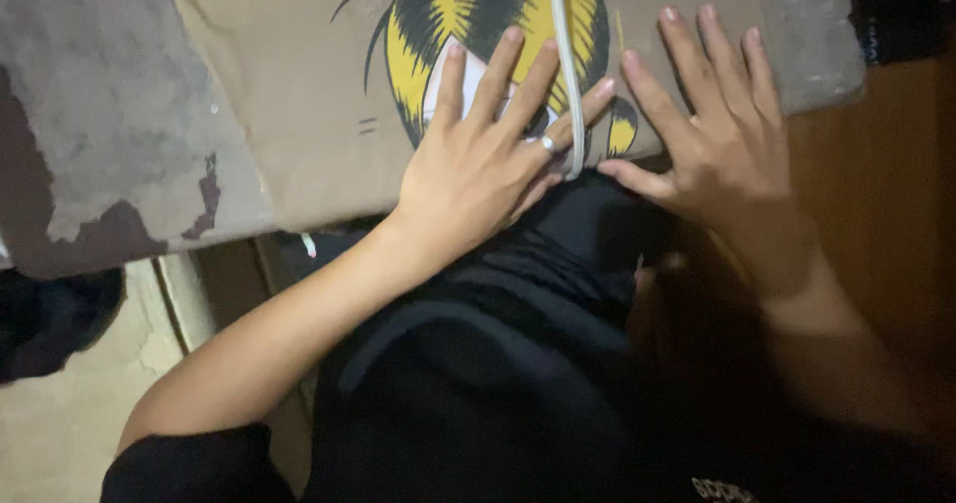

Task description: The person irons a beige t-shirt with a graphic print on an ironing board. They use a handheld iron to smooth the fabric, moving it back and forth across the shirt while holding it flat with their other hand.

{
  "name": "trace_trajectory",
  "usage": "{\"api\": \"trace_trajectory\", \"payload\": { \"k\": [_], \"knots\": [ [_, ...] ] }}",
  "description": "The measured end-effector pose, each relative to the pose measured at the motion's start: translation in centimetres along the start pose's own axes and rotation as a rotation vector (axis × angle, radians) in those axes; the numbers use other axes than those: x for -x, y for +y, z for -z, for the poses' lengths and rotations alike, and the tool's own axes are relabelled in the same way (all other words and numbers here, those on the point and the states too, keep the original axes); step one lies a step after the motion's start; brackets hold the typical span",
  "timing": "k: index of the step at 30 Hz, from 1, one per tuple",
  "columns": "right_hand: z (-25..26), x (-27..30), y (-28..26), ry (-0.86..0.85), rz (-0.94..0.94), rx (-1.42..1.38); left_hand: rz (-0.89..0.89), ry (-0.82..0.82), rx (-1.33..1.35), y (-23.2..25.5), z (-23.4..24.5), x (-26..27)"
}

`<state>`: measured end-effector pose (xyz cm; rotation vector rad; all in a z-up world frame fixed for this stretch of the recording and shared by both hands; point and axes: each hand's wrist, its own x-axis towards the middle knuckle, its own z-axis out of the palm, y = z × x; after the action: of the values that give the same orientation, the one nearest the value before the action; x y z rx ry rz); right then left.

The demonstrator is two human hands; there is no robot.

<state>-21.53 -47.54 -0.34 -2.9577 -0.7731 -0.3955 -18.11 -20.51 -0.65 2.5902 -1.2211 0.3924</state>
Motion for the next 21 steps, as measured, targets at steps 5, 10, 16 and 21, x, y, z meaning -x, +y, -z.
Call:
{"api": "trace_trajectory", "payload": {
  "k": [5,10,16,21],
  "knots": [
    [-0.3,-0.2,-1.2,0.018,0.035,-0.016,0.002,-0.055,-0.001,0.2,-0.4,-0.2],
    [0.4,-0.4,-1.5,-0.016,0.015,-0.038,-0.007,-0.056,0.052,-0.1,0.2,-0.3],
    [0.6,-0.6,-2.2,0.003,-0.055,-0.094,0.013,-0.067,0.154,-0.1,0.8,-0.7],
    [1.0,-1.9,-1.7,-0.047,-0.168,-0.147,0.040,-0.049,0.193,-1.5,1.4,-1.5]
  ]
}}
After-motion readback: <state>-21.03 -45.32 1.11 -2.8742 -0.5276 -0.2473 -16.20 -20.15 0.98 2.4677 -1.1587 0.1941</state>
